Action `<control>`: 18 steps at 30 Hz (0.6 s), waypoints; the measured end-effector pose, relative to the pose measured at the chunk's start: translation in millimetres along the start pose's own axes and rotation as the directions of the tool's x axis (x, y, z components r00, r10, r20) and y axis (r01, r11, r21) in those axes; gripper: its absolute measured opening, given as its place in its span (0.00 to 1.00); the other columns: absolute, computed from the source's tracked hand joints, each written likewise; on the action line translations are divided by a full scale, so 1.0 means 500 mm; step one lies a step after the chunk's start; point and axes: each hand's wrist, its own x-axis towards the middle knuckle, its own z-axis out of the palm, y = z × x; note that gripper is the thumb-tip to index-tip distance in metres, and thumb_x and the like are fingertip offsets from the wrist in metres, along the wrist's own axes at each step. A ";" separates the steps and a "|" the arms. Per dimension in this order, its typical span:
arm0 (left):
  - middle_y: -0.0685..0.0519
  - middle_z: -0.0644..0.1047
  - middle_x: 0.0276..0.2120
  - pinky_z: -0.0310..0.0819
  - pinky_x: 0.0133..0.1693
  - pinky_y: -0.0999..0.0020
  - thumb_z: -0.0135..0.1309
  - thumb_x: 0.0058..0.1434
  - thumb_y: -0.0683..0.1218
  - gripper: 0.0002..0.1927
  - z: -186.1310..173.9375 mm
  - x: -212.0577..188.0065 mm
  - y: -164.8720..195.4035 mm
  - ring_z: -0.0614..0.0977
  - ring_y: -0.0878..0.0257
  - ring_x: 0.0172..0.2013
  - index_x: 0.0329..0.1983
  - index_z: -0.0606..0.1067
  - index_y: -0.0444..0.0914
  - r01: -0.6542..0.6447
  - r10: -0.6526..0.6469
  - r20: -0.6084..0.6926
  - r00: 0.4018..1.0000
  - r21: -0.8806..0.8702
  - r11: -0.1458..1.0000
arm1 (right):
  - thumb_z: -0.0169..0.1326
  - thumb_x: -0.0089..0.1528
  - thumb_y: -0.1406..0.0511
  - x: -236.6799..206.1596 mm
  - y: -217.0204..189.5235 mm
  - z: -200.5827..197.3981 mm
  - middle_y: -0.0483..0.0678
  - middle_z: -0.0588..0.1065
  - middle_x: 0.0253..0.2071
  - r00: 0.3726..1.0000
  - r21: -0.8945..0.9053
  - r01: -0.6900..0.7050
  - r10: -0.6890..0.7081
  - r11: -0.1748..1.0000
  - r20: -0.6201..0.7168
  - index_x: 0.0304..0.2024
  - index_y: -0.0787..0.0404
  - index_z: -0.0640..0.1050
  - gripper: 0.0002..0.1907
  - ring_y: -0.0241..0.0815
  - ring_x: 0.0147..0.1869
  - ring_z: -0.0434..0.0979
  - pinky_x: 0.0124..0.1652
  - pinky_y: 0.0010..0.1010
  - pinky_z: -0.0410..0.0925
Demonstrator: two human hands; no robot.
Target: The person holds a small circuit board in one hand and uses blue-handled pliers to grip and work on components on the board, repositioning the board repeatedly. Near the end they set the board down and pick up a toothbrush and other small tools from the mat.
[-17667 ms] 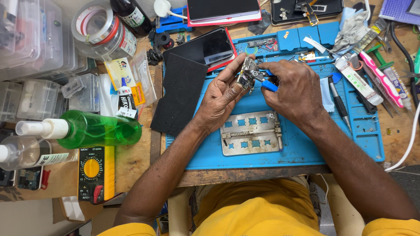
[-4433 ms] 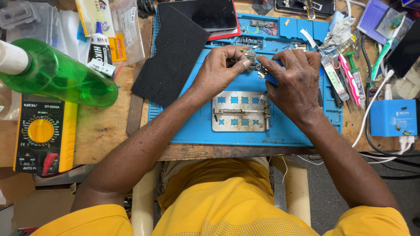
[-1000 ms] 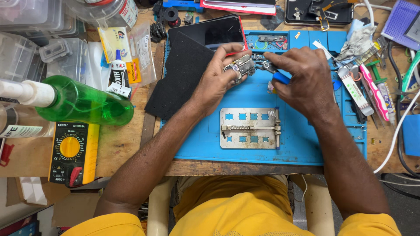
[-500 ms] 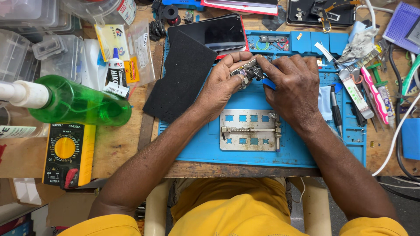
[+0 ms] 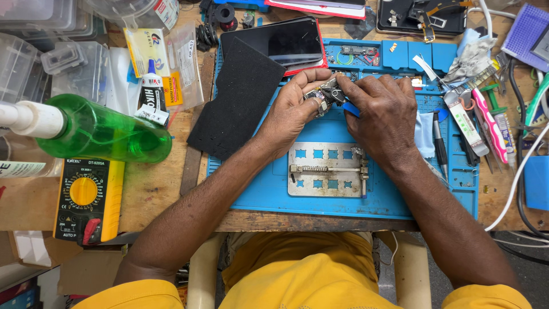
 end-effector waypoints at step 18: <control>0.42 0.73 0.64 0.74 0.60 0.68 0.39 0.71 0.33 0.21 0.013 -0.005 -0.010 0.76 0.63 0.61 0.67 0.63 0.34 -0.124 0.130 -0.027 0.991 0.146 0.981 | 0.70 0.54 0.65 0.003 -0.016 -0.002 0.48 0.79 0.40 0.987 0.082 -0.125 0.115 0.989 0.114 0.60 0.54 0.80 0.30 0.45 0.43 0.78 0.43 0.42 0.68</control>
